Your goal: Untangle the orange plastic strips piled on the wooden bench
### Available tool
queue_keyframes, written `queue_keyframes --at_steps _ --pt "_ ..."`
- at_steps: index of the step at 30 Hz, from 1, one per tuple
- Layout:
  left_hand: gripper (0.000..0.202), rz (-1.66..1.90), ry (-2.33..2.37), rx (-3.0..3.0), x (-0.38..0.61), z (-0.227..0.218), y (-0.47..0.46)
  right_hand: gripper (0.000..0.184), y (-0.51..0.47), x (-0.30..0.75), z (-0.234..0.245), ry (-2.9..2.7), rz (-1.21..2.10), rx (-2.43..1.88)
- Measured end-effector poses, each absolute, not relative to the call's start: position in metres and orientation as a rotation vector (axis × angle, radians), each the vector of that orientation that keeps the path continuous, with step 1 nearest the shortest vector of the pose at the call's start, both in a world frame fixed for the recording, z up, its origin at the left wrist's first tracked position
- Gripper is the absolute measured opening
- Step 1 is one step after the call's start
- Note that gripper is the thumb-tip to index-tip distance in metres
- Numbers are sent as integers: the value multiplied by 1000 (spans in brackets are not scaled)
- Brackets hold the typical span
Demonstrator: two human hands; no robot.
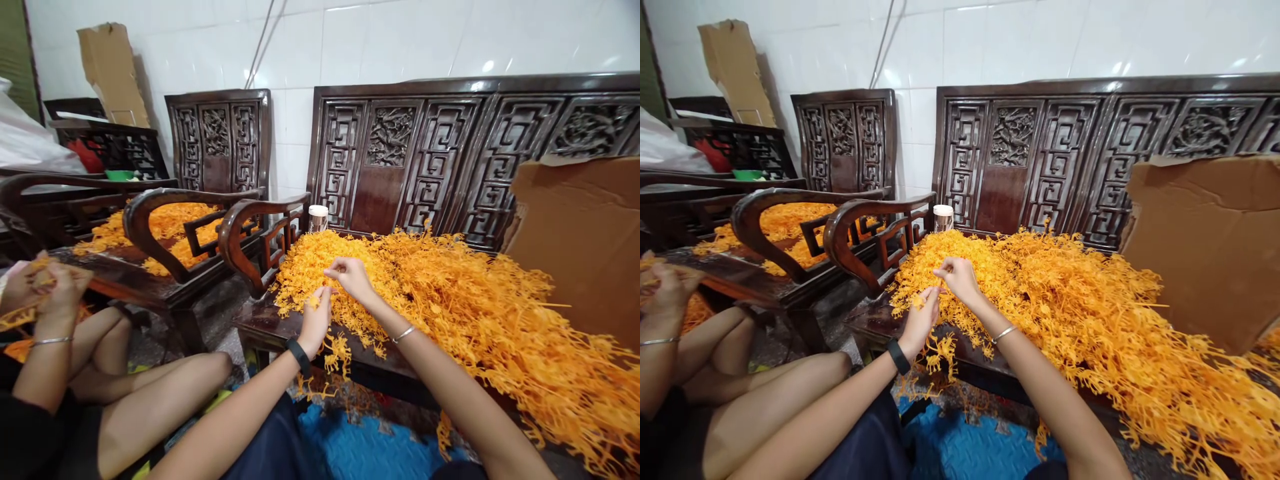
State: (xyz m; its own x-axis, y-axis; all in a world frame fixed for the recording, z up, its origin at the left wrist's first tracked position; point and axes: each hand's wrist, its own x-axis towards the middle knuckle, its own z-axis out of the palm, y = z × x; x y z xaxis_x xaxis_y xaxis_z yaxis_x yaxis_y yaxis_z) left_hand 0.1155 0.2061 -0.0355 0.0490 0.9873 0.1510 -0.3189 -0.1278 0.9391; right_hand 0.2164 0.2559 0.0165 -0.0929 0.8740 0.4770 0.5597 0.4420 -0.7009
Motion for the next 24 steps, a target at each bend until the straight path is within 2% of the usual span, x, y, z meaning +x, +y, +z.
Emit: queue_keyframes --at_steps 9,24 --pt "31 1433 766 1054 118 -24 212 26 262 206 10 -1509 363 -1199" --pt "36 1409 660 980 116 -16 223 24 276 191 2 -1131 677 -1070"
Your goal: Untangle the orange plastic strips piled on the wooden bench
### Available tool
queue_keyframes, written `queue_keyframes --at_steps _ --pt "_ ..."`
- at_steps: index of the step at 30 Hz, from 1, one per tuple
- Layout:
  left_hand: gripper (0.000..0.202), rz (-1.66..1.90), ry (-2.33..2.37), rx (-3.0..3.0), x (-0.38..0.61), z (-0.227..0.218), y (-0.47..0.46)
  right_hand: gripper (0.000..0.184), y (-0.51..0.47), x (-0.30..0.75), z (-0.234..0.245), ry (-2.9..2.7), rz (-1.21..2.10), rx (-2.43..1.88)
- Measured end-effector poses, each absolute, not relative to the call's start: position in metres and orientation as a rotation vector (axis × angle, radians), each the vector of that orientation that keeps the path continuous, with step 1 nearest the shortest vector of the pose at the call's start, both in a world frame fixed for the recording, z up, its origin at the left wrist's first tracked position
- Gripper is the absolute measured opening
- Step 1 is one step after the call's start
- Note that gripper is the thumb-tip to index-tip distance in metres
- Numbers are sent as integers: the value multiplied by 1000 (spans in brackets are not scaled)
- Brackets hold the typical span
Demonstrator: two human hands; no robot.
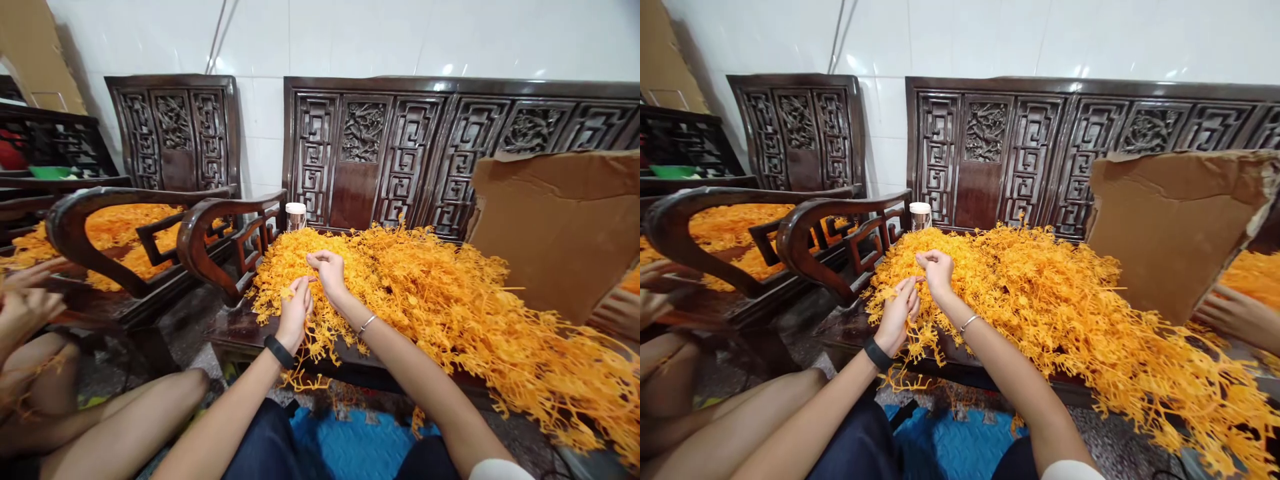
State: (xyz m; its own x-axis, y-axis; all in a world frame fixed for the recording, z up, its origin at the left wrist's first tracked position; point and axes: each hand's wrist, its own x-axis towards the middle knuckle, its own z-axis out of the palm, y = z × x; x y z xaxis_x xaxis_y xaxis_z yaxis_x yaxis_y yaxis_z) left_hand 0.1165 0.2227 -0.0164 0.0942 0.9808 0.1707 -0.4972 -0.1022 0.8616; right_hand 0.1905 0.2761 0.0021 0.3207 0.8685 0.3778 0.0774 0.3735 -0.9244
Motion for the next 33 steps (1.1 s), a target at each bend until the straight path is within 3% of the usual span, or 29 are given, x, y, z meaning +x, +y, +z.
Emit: queue_keyframes --at_steps 10,17,23,27,31,33 --pt "36 1115 652 1148 120 -28 174 28 298 275 44 -1048 486 -1082" --pt "32 872 674 1267 104 -35 199 61 298 282 30 -1247 699 -1265" --pt "29 768 743 1338 101 -40 204 24 258 254 49 -1857 1004 -1061" --pt "28 792 762 1339 103 -40 202 21 234 231 47 -2486 1053 -845" --pt "27 740 754 1353 105 -39 200 8 235 223 34 -2509 840 -917" --pt "28 781 733 1345 106 -39 200 13 241 226 29 -2393 926 -935"
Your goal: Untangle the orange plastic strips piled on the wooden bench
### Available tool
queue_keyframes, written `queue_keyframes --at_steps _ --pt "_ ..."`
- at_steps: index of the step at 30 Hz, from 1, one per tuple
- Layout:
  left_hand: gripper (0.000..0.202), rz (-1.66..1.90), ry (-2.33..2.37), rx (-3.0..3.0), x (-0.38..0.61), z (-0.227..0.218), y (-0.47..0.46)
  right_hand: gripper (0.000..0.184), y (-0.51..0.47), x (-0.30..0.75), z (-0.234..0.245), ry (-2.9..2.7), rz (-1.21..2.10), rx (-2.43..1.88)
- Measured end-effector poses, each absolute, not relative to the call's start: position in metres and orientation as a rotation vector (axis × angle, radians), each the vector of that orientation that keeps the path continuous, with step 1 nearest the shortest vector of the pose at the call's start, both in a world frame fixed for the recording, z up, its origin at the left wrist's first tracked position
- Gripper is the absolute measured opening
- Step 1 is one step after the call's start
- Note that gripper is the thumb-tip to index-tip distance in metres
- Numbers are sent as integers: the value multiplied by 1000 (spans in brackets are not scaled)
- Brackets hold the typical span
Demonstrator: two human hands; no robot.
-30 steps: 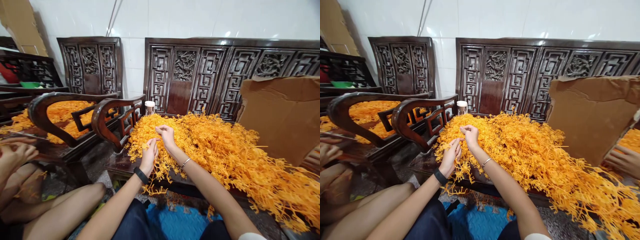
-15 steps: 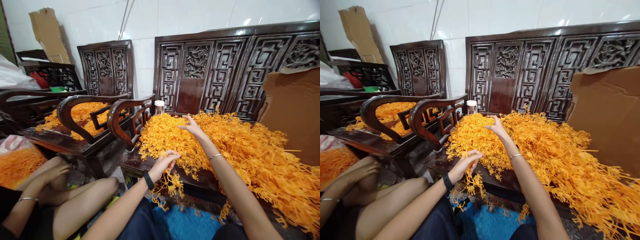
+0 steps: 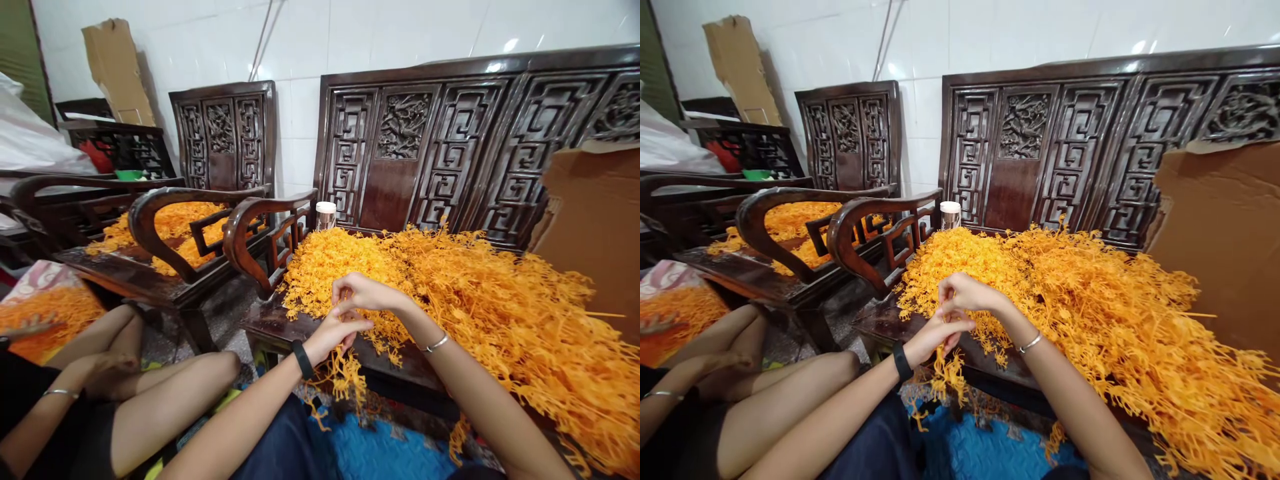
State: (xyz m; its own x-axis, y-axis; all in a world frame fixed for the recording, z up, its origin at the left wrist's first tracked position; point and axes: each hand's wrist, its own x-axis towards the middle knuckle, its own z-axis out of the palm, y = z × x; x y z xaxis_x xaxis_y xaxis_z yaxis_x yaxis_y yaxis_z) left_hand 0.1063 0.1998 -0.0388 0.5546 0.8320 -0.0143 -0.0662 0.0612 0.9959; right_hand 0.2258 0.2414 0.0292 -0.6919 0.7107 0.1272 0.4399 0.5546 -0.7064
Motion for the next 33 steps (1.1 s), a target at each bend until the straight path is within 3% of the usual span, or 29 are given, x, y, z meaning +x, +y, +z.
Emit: queue_keyframes --at_steps 4,14,21,25,29,33 --pt "41 960 700 1289 109 -40 203 24 252 232 24 -2015 1055 -1039" --pt "44 1118 626 1035 113 -33 211 11 241 205 5 -1694 452 -1010" --pt "46 885 602 1252 118 -34 166 20 274 275 53 -1179 268 -883" --pt "39 944 637 1253 112 -30 172 38 290 298 51 -1195 385 -895" --pt "28 930 663 1232 100 -27 184 33 303 293 23 -1495 194 -1164" --pt "16 910 611 1166 93 -25 182 47 307 292 13 -1693 185 -1282"
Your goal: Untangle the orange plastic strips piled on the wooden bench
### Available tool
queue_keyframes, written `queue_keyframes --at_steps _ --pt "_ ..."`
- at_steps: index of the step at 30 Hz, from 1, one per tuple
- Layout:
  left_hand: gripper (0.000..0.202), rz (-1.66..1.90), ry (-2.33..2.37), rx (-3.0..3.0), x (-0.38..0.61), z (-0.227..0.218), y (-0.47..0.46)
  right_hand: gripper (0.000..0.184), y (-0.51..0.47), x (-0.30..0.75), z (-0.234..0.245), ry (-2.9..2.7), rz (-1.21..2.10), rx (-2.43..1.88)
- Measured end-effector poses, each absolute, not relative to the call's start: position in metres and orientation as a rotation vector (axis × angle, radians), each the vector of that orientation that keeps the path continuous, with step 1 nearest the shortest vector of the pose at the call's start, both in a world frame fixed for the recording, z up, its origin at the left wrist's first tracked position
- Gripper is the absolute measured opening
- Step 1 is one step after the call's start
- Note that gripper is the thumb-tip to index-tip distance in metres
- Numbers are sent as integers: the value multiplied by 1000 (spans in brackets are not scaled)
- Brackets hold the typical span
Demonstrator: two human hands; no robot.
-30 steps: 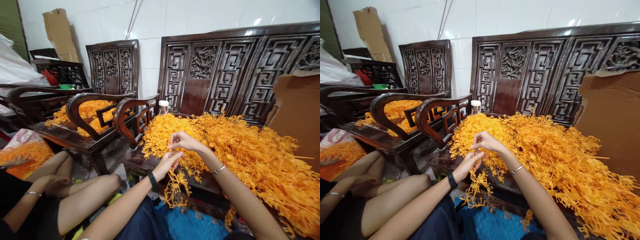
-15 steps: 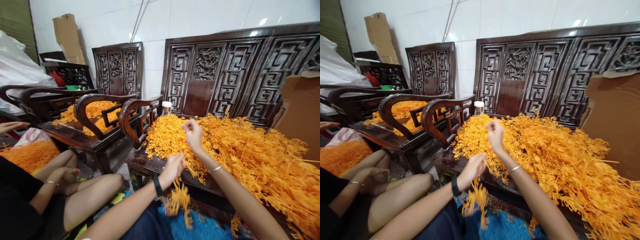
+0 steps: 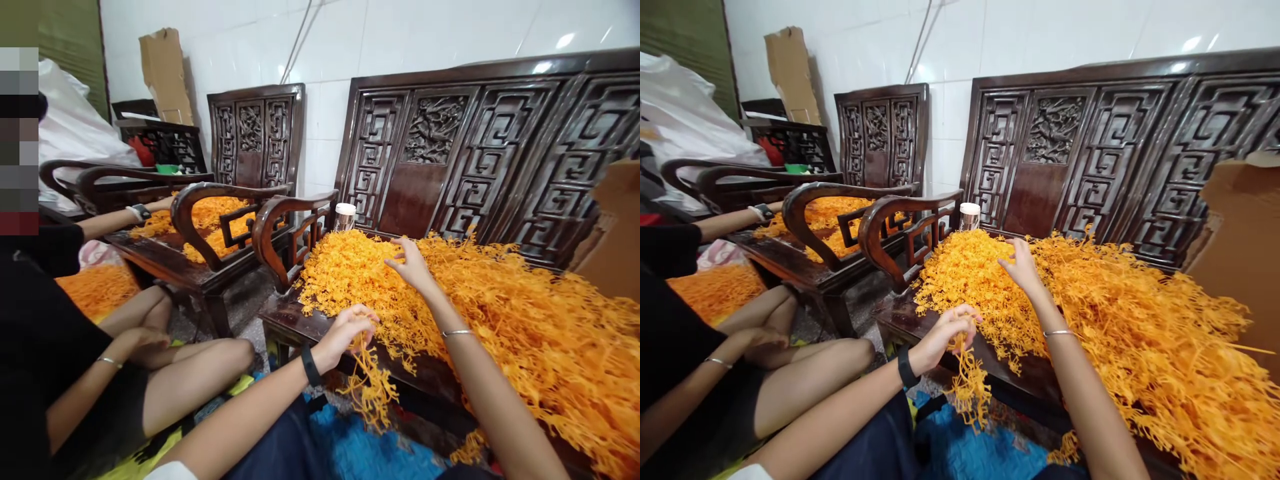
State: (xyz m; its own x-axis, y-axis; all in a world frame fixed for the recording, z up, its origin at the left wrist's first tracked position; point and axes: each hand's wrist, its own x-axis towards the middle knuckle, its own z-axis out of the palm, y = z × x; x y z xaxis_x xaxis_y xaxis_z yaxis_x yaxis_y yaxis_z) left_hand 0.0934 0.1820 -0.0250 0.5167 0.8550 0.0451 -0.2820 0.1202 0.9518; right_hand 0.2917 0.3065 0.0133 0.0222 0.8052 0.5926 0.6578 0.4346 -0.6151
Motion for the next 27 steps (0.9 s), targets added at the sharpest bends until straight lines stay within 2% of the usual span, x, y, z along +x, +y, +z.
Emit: queue_keyframes --at_steps 3,7,9,11,14,19,23,27 --pt "30 914 530 1147 92 -25 182 43 293 283 23 -1774 380 -1291" --pt "43 1013 499 1076 91 -24 188 27 259 260 44 -2051 753 -1036" --pt "49 1086 491 1042 90 -23 190 22 245 250 53 -2118 673 -995" --pt "52 1144 465 1015 89 -23 191 19 235 245 58 -2074 450 -1028" --pt "53 1185 415 987 89 -23 192 20 226 245 59 -2017 238 -1130" --pt "49 1201 460 967 93 -23 190 33 213 244 53 -2335 403 -1287" --pt "42 1215 568 982 95 -19 187 25 209 239 50 -2401 312 -1223" --pt "38 1287 627 1038 95 -20 185 12 212 235 48 -2405 361 -1107"
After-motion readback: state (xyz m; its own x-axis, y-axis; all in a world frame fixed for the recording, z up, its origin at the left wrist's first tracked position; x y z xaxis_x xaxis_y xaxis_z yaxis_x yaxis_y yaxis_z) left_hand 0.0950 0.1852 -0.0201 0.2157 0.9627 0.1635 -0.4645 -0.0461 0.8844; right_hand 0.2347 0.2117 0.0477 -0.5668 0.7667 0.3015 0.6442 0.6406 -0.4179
